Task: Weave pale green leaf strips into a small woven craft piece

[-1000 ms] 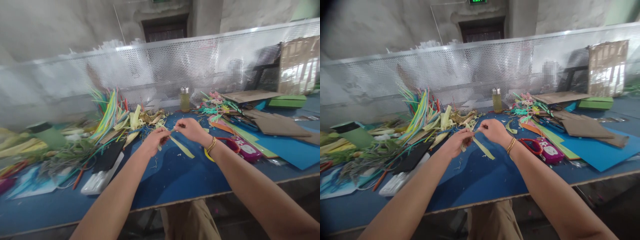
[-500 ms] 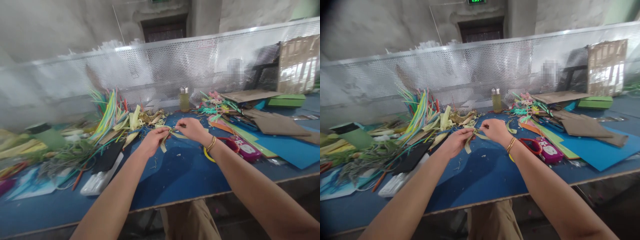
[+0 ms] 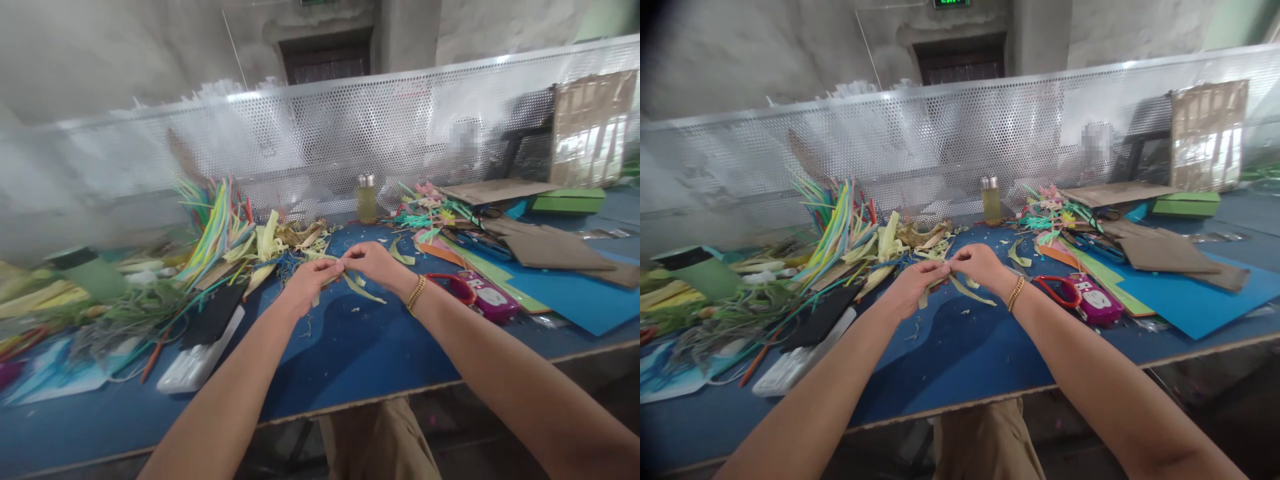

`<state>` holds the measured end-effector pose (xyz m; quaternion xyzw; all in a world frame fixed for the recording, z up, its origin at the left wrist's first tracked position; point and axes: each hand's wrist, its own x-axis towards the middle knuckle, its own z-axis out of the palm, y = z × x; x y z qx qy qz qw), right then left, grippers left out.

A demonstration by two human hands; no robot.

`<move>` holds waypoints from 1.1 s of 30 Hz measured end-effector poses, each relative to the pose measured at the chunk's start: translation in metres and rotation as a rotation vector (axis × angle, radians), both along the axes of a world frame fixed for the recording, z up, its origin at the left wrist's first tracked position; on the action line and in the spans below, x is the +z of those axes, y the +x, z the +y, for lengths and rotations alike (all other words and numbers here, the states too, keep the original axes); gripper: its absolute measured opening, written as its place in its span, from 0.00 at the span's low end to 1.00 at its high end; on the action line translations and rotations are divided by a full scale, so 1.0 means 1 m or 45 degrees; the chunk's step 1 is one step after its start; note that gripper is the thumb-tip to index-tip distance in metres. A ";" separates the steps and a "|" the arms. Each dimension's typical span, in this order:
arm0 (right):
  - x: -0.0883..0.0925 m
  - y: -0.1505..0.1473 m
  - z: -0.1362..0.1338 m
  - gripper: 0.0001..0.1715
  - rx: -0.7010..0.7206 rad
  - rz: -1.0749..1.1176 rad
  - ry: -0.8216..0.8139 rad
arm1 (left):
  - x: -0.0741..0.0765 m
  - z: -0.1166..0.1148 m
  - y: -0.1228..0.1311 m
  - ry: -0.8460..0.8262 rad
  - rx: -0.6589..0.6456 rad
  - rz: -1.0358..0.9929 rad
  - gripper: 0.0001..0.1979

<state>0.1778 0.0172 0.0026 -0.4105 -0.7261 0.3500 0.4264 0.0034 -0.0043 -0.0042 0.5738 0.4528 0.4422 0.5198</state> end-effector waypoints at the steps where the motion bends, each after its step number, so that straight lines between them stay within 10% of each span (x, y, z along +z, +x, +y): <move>1: -0.001 -0.002 0.000 0.09 0.016 0.103 -0.069 | 0.000 0.000 0.000 0.012 0.009 0.004 0.14; 9: -0.002 -0.009 0.000 0.11 0.037 0.446 -0.170 | 0.003 -0.004 0.003 0.043 -0.071 0.072 0.09; 22: -0.002 -0.005 -0.002 0.10 0.255 0.093 0.069 | 0.002 0.003 -0.002 0.157 0.110 -0.110 0.17; 33: -0.004 -0.004 0.000 0.12 0.094 0.169 0.090 | 0.008 0.009 -0.020 0.753 0.263 0.665 0.06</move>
